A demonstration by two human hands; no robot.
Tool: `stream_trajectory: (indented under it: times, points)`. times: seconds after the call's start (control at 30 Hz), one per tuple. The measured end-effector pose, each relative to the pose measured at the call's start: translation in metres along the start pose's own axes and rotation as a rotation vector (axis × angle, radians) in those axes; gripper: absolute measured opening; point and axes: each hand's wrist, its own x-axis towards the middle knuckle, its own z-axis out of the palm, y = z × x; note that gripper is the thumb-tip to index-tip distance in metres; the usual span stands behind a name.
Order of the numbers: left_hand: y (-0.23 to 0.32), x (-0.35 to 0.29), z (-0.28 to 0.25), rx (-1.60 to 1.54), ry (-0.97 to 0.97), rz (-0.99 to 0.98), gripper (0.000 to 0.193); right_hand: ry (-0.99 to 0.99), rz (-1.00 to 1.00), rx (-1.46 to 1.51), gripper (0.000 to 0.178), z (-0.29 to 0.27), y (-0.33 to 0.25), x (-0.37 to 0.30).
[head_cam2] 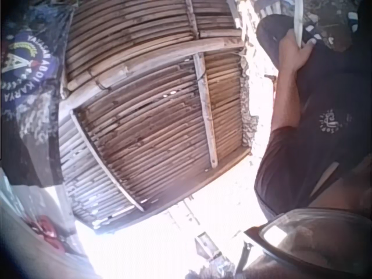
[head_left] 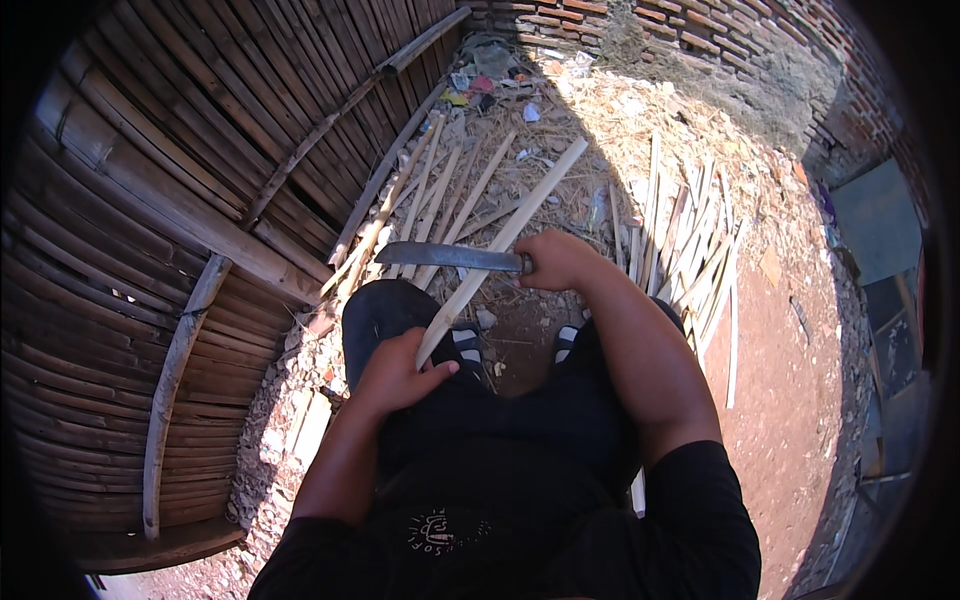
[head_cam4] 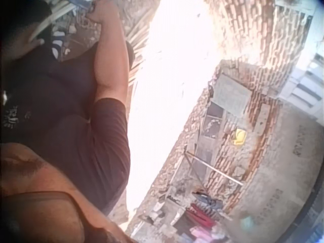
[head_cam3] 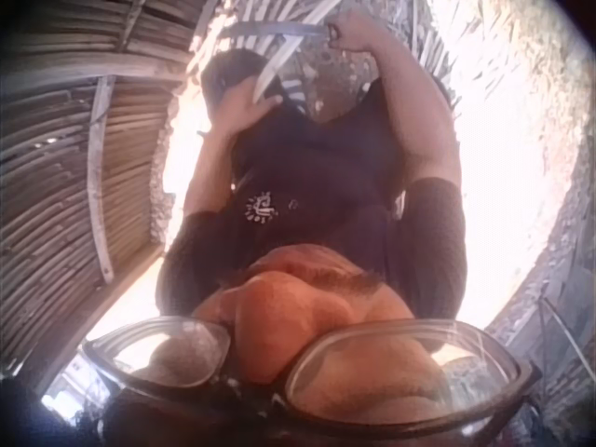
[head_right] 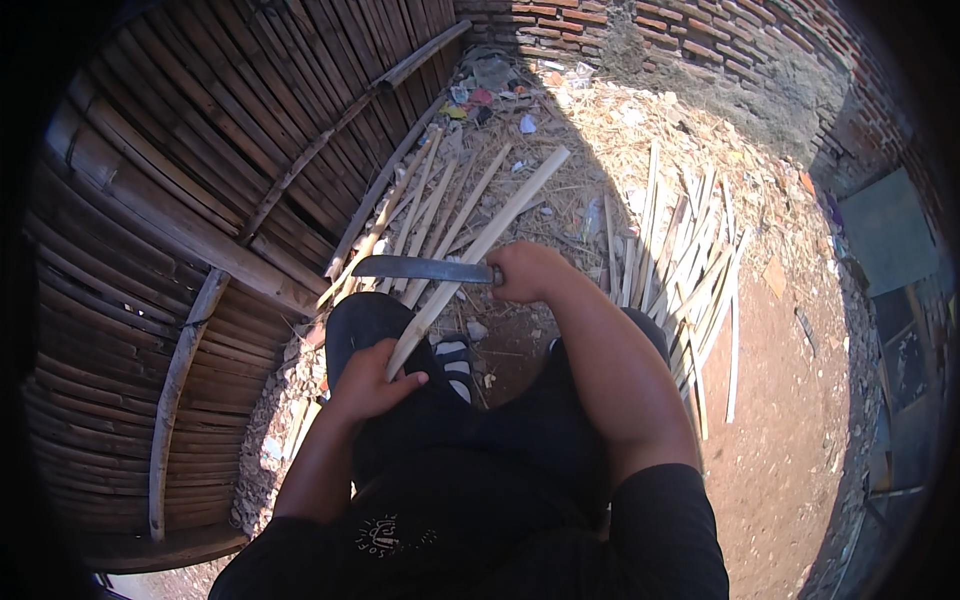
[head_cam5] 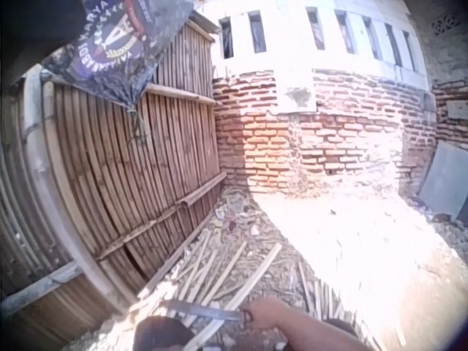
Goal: The person shaves thin strips of wood from a larger piece by hand using a blade, repeatedly sliding the tool along the length of the wood.
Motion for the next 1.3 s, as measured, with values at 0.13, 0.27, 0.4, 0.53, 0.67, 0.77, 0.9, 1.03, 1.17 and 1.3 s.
stream_trajectory:
  times: [0.13,0.27,0.4,0.53,0.67,0.77,0.9,1.03,1.17,1.3]
  points:
    - [-0.0016,0.0006,0.0009,0.000,0.006,0.013,0.052,0.003,-0.001,0.008,0.042,0.0010,0.0006,0.0006]
    - [0.0006,-0.0007,-0.0002,-0.013,0.010,0.020,0.052,0.006,-0.007,0.008,0.041,-0.0012,-0.0028,-0.0006]
    - [-0.0016,0.0001,0.0017,0.000,0.028,0.043,0.052,0.008,-0.001,0.018,0.041,-0.0020,-0.0030,-0.0020]
    - [-0.0012,0.0006,0.0015,0.010,0.031,0.054,0.050,0.015,0.000,0.025,0.041,0.0017,0.0000,-0.0004]
    - [-0.0037,0.0009,0.0031,0.023,0.031,0.048,0.049,0.003,-0.001,0.021,0.042,0.0021,-0.0004,0.0006]
    - [-0.0008,0.0006,0.0021,0.029,0.028,0.046,0.050,0.006,-0.028,0.032,0.045,-0.0013,-0.0021,-0.0026]
    - [-0.0016,0.0012,0.0033,0.006,0.036,0.059,0.050,0.020,-0.057,0.038,0.046,0.0005,0.0006,-0.0022]
    - [-0.0008,0.0006,0.0029,-0.013,0.032,0.043,0.050,0.018,-0.053,0.053,0.046,0.0023,0.0019,-0.0011]
    - [-0.0019,0.0005,0.0041,-0.004,0.051,0.067,0.050,0.017,-0.044,0.053,0.046,0.0025,0.0007,-0.0017]
    - [-0.0032,0.0007,0.0058,0.008,0.062,0.069,0.051,-0.036,-0.002,0.023,0.049,0.0037,0.0030,0.0014]
